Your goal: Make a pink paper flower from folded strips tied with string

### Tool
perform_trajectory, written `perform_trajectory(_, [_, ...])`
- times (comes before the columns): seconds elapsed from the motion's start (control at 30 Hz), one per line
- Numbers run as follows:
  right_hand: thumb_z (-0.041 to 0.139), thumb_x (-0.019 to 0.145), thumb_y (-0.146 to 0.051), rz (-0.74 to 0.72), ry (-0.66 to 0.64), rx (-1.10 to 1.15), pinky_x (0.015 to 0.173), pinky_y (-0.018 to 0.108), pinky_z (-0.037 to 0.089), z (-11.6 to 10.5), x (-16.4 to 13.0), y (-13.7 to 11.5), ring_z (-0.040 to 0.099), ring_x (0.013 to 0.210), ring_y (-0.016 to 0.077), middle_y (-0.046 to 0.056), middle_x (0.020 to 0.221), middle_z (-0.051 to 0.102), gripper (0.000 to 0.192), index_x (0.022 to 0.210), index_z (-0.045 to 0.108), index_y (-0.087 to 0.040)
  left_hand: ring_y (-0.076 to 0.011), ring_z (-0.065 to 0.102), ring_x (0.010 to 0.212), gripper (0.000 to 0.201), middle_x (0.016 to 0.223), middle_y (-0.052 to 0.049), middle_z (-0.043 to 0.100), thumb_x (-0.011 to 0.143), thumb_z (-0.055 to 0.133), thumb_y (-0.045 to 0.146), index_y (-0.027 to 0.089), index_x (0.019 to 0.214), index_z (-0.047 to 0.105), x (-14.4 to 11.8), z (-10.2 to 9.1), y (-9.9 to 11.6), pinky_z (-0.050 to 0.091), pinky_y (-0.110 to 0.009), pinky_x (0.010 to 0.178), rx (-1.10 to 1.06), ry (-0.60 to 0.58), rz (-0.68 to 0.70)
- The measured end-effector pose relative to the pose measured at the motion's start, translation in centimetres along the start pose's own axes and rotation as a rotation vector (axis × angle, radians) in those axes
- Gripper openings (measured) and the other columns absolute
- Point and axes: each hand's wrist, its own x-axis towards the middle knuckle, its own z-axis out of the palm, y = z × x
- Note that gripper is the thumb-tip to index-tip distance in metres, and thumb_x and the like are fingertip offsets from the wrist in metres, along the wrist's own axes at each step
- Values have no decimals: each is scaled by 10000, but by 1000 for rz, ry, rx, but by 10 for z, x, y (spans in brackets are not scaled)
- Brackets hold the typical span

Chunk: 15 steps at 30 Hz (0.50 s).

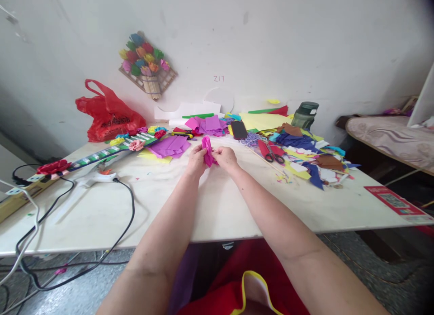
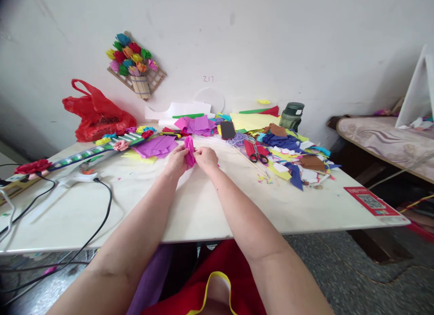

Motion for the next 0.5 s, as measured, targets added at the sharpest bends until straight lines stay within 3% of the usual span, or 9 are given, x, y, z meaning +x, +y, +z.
perform_trajectory(0.5, [546, 718, -382, -33, 120, 1, 728, 280, 426, -6, -5, -3, 591, 831, 160, 1, 884, 660, 266, 933, 609, -238, -90, 488, 453, 215, 551, 24, 531, 557, 581, 144, 139, 768, 543, -3, -2, 0, 377, -211, 475, 141, -66, 10])
